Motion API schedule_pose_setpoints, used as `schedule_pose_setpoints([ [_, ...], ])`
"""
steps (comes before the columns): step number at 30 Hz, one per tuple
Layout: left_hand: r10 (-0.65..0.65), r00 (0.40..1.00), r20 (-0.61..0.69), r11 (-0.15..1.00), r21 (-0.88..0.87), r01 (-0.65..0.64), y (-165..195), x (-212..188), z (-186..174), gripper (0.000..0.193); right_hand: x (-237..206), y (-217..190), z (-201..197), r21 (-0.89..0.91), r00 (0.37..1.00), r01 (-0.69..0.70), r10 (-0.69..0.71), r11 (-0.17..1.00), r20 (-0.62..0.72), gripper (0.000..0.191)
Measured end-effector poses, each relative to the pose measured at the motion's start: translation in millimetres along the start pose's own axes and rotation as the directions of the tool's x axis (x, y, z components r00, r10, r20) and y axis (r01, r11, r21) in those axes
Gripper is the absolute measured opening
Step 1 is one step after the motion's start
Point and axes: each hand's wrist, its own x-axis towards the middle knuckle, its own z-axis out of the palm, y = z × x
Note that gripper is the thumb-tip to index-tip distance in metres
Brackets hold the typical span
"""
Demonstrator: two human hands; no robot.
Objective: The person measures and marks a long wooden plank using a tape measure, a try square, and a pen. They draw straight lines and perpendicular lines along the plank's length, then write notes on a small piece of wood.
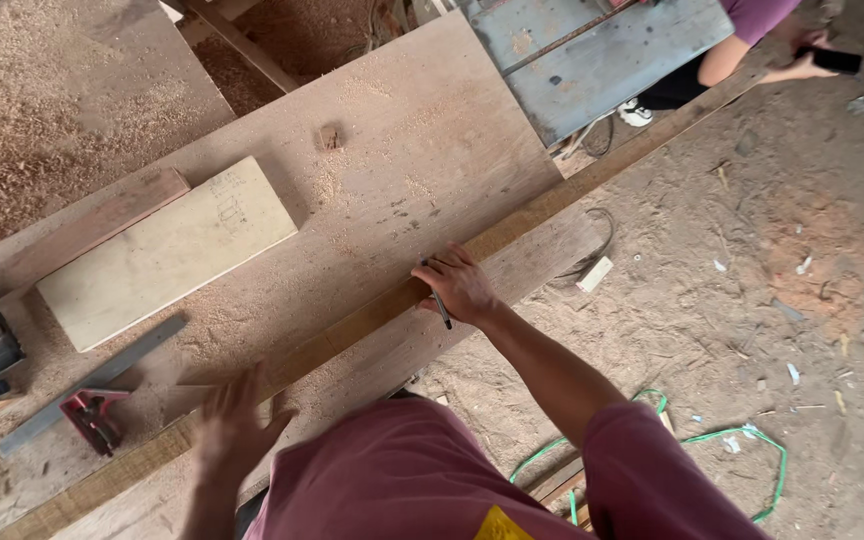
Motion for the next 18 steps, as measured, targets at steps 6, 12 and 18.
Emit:
schedule_pose_setpoints([
  [6,-0.051,0.998,0.039,0.996,0.069,0.048,-22,-28,23,0.048,-1,-16,18,0.045,0.964,0.265,-0.264,0.963,-0.012,0.065],
  [12,-0.644,0.763,-0.062,0.744,0.182,0.643,-104,-74,-33,0.056,11,-122,6,0.303,0.926,0.364,-0.377,0.881,-0.016,0.059],
  [18,-0.915,0.400,0.042,0.397,0.257,0.881,-145,-67,-55,0.065,0,-66,8,0.026,0.944,0.218,-0.217,0.976,0.249,0.083],
])
